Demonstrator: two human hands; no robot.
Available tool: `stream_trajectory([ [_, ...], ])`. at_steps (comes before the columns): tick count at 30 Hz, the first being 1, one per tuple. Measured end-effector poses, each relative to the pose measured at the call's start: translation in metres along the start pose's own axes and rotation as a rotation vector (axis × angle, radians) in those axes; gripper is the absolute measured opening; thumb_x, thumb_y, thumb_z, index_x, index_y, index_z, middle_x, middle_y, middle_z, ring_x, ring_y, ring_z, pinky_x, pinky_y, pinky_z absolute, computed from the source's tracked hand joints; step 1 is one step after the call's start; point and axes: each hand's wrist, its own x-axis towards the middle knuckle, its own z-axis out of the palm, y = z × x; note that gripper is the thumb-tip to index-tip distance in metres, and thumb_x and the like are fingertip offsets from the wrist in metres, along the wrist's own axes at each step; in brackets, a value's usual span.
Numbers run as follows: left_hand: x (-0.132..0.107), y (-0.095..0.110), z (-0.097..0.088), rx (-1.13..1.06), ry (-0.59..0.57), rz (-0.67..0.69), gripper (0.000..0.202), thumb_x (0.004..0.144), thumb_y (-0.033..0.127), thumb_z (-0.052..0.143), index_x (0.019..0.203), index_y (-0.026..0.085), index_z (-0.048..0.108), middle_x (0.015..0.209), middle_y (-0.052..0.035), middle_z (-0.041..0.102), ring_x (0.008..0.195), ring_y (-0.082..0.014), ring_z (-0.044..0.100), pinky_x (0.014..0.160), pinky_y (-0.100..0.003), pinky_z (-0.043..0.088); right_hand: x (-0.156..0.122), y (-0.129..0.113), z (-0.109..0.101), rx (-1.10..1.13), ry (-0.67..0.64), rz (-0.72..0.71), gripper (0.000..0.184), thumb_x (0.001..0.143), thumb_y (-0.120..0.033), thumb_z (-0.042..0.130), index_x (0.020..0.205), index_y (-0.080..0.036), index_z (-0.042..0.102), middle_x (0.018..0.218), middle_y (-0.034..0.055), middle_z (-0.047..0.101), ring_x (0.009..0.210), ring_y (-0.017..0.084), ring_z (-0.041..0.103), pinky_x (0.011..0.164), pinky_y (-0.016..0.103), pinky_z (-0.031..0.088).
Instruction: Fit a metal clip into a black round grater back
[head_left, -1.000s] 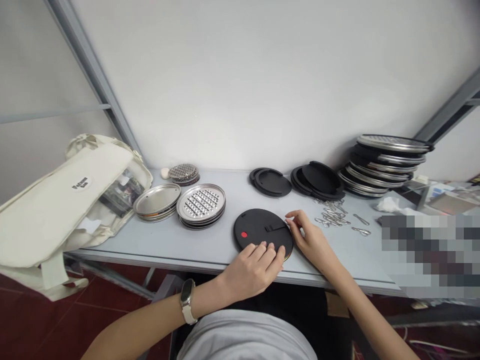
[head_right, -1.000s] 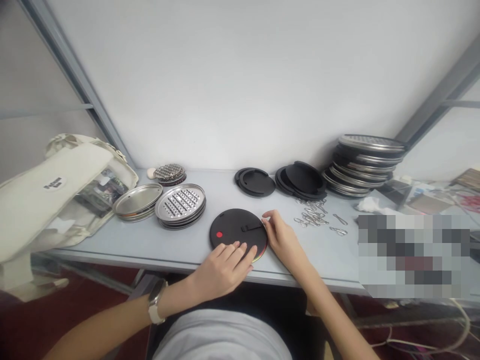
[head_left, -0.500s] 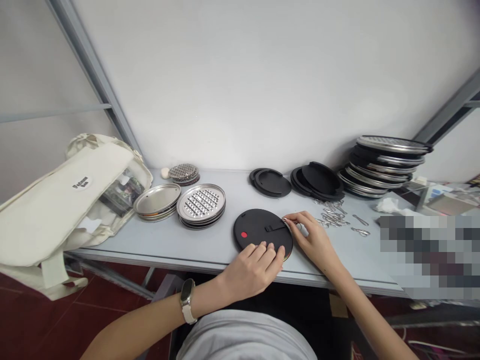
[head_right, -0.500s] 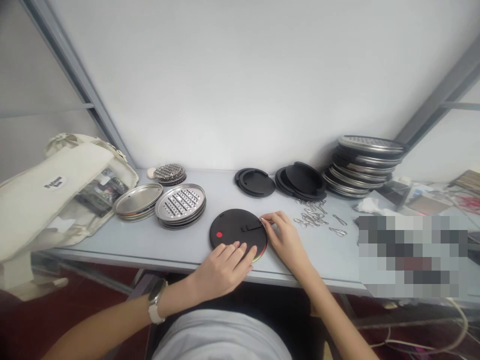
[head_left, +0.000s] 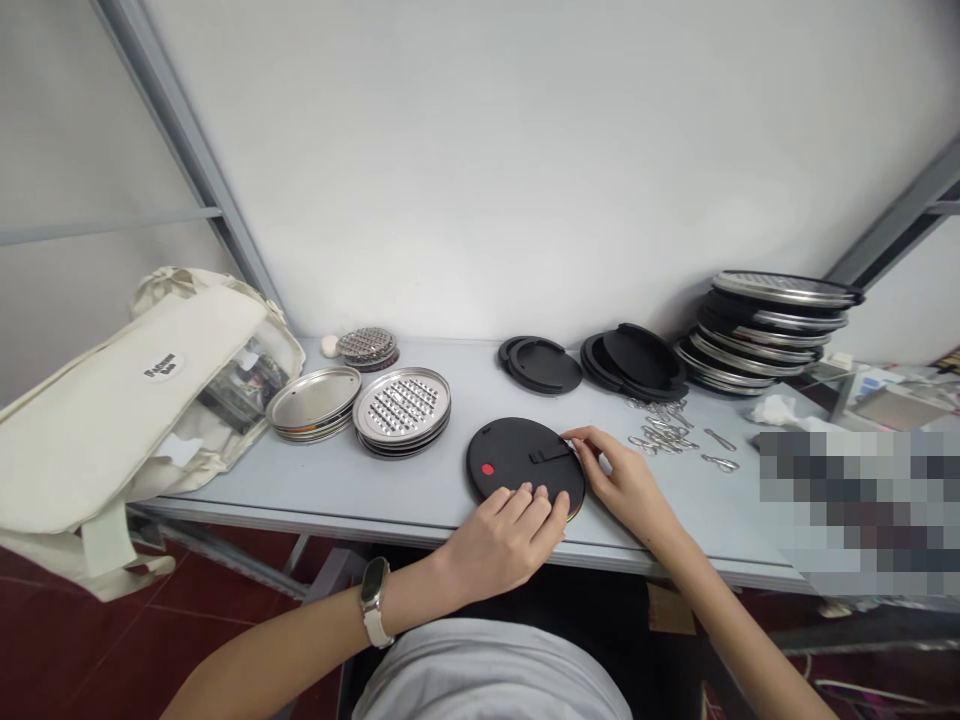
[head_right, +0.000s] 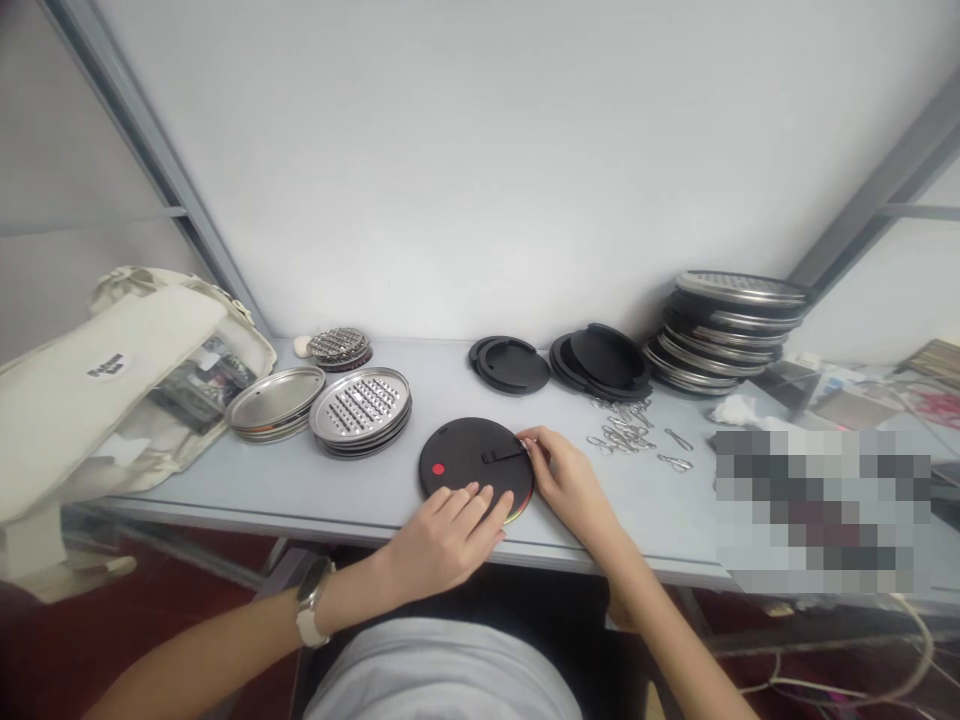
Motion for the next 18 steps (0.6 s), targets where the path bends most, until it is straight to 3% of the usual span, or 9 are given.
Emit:
stream_trajectory([
  [5, 0.000, 0.000, 0.000, -0.010, 0.009, -0.003, 0.035, 0.100, 0.028, 0.050, 0.128, 0.009, 0.058, 0.112, -0.0108, 0.065, 0.100, -0.0215, 0.060, 0.080, -0.032, 0.042, -0.001, 0.001, 0.001, 0.020, 0.029, 0.068, 0.022, 0.097, -0.036, 0.042, 0.111, -0.021, 0.051, 0.075, 0.0013, 0.061, 0.067, 0.019, 0.060, 0.069, 0.031, 0.048],
  [13, 0.000, 0.000, 0.000, 0.005, 0.002, 0.001, 0.035, 0.100, 0.029, 0.050, 0.129, 0.010, 0.057, 0.113, -0.0114, 0.065, 0.100, -0.0209, 0.061, 0.080, -0.032, 0.042, -0.001, 0.010, 0.004, 0.020, 0.046, 0.021, 0.016, 0.094, -0.029, 0.046, 0.105, -0.021, 0.053, 0.094, 0.0067, 0.064, 0.088, 0.021, 0.062, 0.082, 0.037, 0.048],
  [18, 0.000, 0.000, -0.001, 0.012, -0.010, 0.006, 0.035, 0.100, 0.030, 0.049, 0.129, 0.010, 0.056, 0.113, -0.0116, 0.064, 0.100, -0.0200, 0.061, 0.080, -0.031, 0.043, 0.000, 0.011, 0.005, 0.003, 0.091, -0.050, 0.015, 0.094, -0.027, 0.045, 0.105, -0.021, 0.054, 0.100, 0.0084, 0.060, 0.087, 0.021, 0.062, 0.084, 0.039, 0.049],
])
